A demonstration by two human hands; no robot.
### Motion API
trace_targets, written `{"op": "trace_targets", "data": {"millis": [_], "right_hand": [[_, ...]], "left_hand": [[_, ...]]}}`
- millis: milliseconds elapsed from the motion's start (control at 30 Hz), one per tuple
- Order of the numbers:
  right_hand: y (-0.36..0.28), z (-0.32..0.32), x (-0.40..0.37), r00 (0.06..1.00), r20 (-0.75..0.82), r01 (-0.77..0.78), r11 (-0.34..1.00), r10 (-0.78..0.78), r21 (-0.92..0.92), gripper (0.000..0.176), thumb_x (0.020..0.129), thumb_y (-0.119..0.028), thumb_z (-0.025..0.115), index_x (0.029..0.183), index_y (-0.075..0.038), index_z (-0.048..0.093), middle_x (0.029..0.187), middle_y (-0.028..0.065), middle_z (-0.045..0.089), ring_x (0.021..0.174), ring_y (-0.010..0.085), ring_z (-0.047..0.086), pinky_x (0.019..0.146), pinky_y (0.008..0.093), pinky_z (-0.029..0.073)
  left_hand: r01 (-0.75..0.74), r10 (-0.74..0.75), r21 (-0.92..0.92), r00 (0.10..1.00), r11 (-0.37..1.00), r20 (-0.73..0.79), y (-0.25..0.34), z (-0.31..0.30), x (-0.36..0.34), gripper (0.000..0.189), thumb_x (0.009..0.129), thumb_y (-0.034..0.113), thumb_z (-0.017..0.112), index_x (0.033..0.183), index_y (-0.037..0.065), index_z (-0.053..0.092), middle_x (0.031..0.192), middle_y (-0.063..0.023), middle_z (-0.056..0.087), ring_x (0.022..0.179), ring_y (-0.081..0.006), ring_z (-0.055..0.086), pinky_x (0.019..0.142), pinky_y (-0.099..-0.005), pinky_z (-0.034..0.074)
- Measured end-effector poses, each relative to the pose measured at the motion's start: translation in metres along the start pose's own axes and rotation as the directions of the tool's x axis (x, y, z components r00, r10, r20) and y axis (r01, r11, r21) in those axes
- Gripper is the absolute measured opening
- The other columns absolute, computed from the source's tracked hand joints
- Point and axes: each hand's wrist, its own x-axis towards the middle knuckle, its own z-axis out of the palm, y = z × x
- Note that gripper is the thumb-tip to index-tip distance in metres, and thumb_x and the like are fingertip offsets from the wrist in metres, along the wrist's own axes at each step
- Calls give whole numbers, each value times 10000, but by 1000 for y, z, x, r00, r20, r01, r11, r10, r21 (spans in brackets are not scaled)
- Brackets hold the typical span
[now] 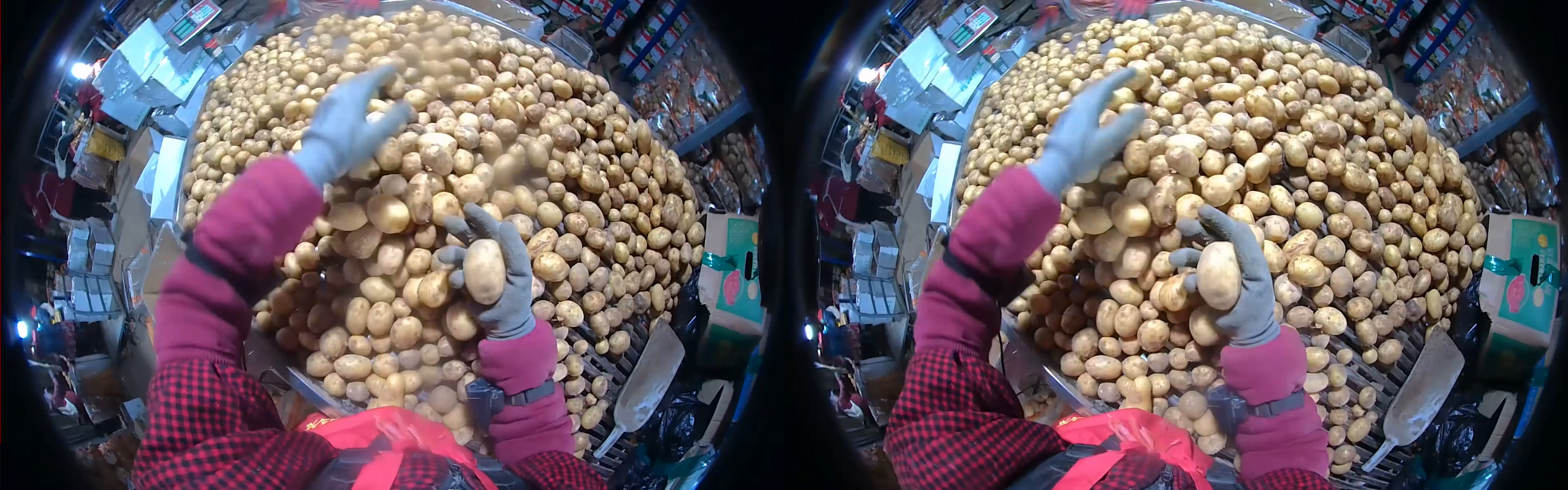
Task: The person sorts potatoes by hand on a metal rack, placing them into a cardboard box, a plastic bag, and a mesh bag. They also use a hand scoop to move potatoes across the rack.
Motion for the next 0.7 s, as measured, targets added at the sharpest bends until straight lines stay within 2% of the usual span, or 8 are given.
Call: {"op": "trace_targets", "data": {"millis": [67,100,200,233,333,467,567,700], "right_hand": [[-5,2,-7,995,55,86,988,-79,-127,559,1056,-267,574,1514,15,421,1371,242,583,1017,278,717,688,271,627],[-6,-3,-5,969,185,221,903,-162,-369,594,1007,-152,645,1515,42,407,1352,255,590,978,260,724,695,262,624],[-6,-15,-1,970,234,112,977,-67,-182,769,884,-36,765,1539,49,370,1388,226,577,1023,218,695,787,273,603],[-8,-15,-1,972,227,87,986,-54,-140,797,873,-43,784,1539,61,360,1363,221,597,1020,215,696,795,276,602],[-8,-17,-1,971,232,73,993,-51,-89,793,883,-62,782,1542,61,357,1361,223,598,1030,223,695,797,286,605],[-4,-18,0,965,253,95,993,-74,-74,813,895,-121,794,1556,39,349,1399,231,571,1038,239,701,785,287,606],[-5,-19,0,966,252,71,995,-52,-67,799,906,-109,780,1563,24,346,1404,238,567,1053,253,703,773,283,611],[-6,-16,1,969,245,44,998,-35,-34,539,1086,-219,473,1557,12,349,1390,267,551,1089,328,701,751,309,652]], "left_hand": [[250,-294,277,946,928,132,-48,18,38,759,937,516,638,1534,83,456,1487,-238,539,1380,-366,522,1159,-458,396],[338,-413,359,897,870,155,-71,31,56,803,913,555,647,1535,87,454,1492,-244,534,1379,-369,526,1156,-459,399],[519,-601,430,795,739,74,-115,68,84,950,837,651,672,1555,85,415,1493,-256,532,1371,-377,539,1148,-454,404],[474,-542,461,840,750,17,-137,80,90,891,873,581,665,1550,92,357,1384,-257,615,1309,-383,588,1110,-467,444],[533,-627,452,775,715,78,-122,70,102,914,864,552,682,1572,99,322,1393,-228,616,1308,-371,588,1085,-463,464],[499,-559,368,826,784,73,-142,68,93,933,841,550,693,1594,123,346,1432,-204,601,1317,-347,587,1101,-449,446],[399,-470,466,882,790,41,-142,63,76,734,866,602,653,1451,166,572,1361,-156,665,1276,-330,620,1066,-451,470],[359,-432,370,891,857,138,-110,39,49,642,879,630,642,1295,143,687,1262,-156,700,1197,-321,655,1016,-453,501]]}}
